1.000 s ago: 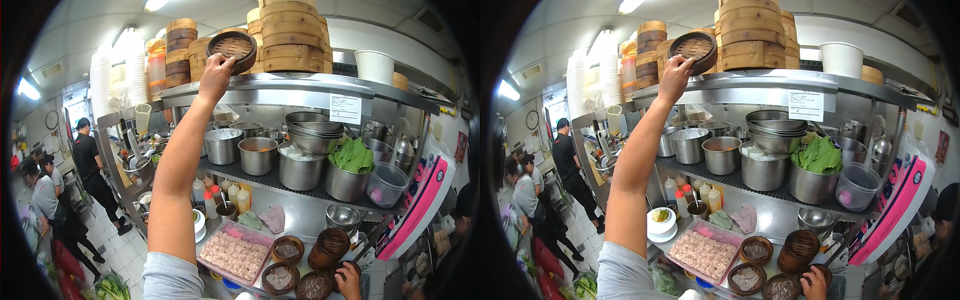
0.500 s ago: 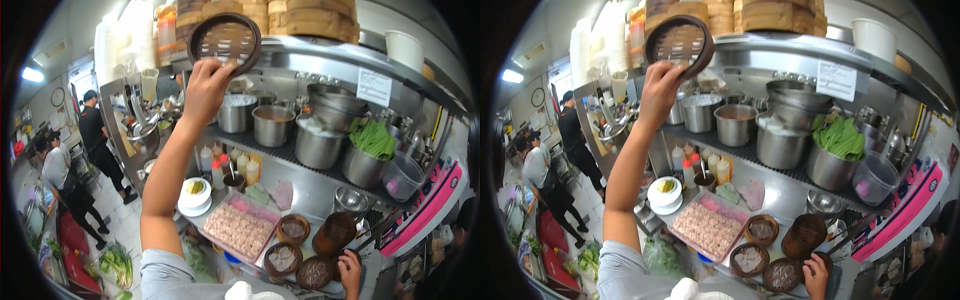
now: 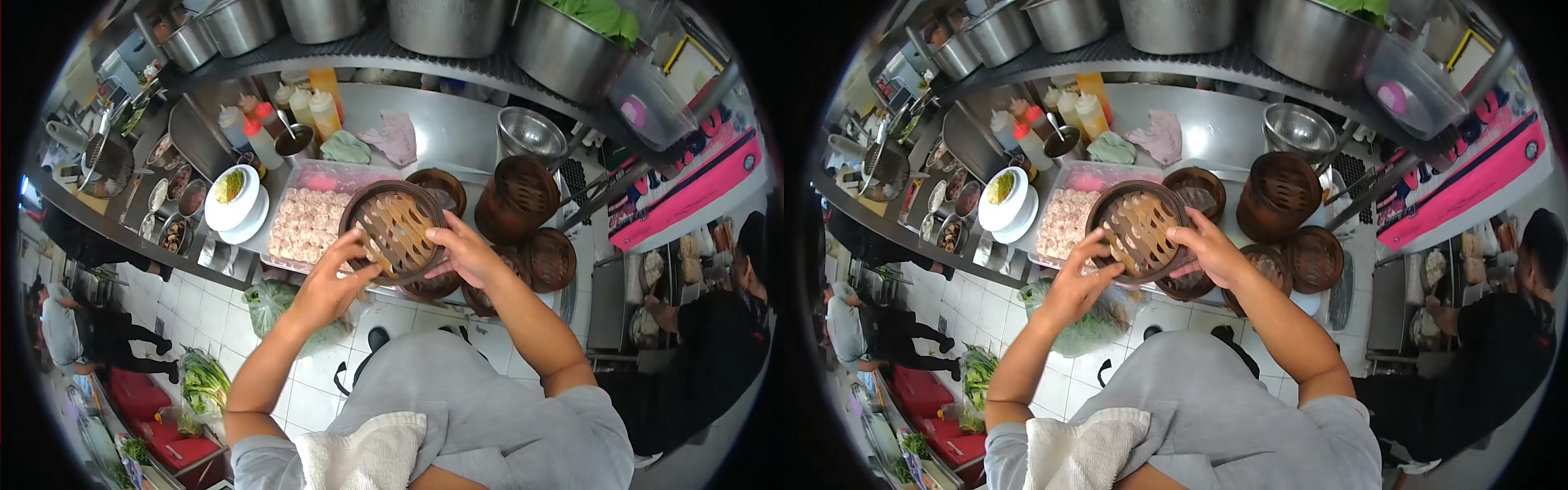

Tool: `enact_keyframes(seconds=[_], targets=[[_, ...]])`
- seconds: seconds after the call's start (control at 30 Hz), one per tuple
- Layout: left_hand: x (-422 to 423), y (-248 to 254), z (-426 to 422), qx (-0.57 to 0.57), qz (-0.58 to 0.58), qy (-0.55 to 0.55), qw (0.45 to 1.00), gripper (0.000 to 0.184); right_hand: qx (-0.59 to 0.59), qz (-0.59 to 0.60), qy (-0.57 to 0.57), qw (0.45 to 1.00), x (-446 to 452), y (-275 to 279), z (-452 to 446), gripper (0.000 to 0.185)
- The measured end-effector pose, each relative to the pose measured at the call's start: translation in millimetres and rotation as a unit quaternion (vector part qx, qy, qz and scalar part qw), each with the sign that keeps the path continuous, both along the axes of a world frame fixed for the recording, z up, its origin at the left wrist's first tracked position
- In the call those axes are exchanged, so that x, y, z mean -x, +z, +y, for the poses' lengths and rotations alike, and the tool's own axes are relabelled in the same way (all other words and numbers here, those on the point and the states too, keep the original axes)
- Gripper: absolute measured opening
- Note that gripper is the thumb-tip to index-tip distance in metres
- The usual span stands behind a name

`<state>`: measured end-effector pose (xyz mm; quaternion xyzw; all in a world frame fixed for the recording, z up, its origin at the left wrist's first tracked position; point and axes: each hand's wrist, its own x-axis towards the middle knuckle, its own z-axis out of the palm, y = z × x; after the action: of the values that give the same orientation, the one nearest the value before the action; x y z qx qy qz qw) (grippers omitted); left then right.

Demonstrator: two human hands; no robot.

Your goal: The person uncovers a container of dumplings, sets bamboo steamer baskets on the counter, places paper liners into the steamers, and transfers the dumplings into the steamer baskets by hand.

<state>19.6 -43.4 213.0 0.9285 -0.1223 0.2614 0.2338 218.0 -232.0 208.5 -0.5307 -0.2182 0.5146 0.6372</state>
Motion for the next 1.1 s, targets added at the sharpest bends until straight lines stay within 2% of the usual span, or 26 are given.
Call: enact_keyframes(seconds=[0.03,0.1,0.13,0.17,0.23,0.27,0.3,0.37,0.4,0.43,0.5,0.53,0.57,0.63,0.7,0.77,0.83,0.93,1.03,1.1], targets=[[-2,-9,-6,0.004,0.004,-0.003,1.000,0.040,0.006,0.025,-0.012,1.000,0,-9,2,0.070],[-5,-24,-17,0.188,0.022,0.193,0.963,0.064,0.023,0.045,-0.054,0.997,4,-24,2,0.063],[-5,-38,-17,0.344,0.074,0.199,0.915,0.076,0.038,0.060,-0.062,0.996,4,-30,2,0.063],[-7,-47,-15,0.345,0.079,0.197,0.914,0.076,0.051,0.074,-0.069,0.994,3,-34,1,0.063],[-15,-57,-13,0.589,0.114,0.133,0.789,0.069,0.051,0.091,-0.070,0.992,2,-43,-3,0.063],[-19,-60,-15,0.626,0.111,0.124,0.761,0.067,0.048,0.110,-0.068,0.990,2,-47,-5,0.063],[-22,-57,-17,0.628,0.114,0.124,0.760,0.067,0.046,0.130,-0.065,0.988,3,-50,-6,0.064],[-25,-46,-21,0.670,0.180,0.118,0.710,0.062,0.051,0.122,-0.068,0.989,6,-50,-9,0.066],[-25,-45,-21,0.670,0.187,0.116,0.709,0.062,0.055,0.111,-0.071,0.990,8,-49,-13,0.069],[-25,-46,-19,0.721,0.194,0.096,0.658,0.059,0.057,0.115,-0.081,0.988,10,-47,-15,0.069],[-30,-55,-24,0.797,0.213,0.056,0.562,0.050,0.052,0.052,-0.071,0.995,17,-41,-26,0.076],[-30,-67,-24,0.805,0.214,0.044,0.552,0.048,0.044,0.031,-0.027,0.998,15,-35,-33,0.080],[-29,-80,-24,0.812,0.215,0.034,0.541,0.045,0.010,-0.001,-0.015,1.000,8,-40,-45,0.068],[-25,-66,-35,0.851,0.204,0.066,0.479,0.041,0.054,-0.279,-0.055,0.957,-23,-37,-80,0.046],[-23,-69,-38,0.850,0.205,0.065,0.480,0.041,0.163,-0.500,-0.185,0.830,-47,-27,-113,0.025],[-21,-70,-42,0.830,0.175,0.071,0.525,0.042,0.304,-0.579,-0.141,0.743,-58,-39,-138,0.020],[-22,-72,-46,0.835,0.175,0.067,0.518,0.041,0.322,-0.569,-0.125,0.746,-44,-54,-144,0.018],[-25,-73,-53,0.844,0.172,0.063,0.504,0.039,0.371,-0.625,-0.112,0.677,-23,-82,-136,0.021],[-27,-75,-53,0.846,0.165,0.058,0.503,0.036,0.397,-0.629,-0.100,0.661,-12,-93,-130,0.024],[-29,-78,-53,0.838,0.150,0.064,0.521,0.034,0.390,-0.634,-0.096,0.661,-12,-96,-132,0.021]])
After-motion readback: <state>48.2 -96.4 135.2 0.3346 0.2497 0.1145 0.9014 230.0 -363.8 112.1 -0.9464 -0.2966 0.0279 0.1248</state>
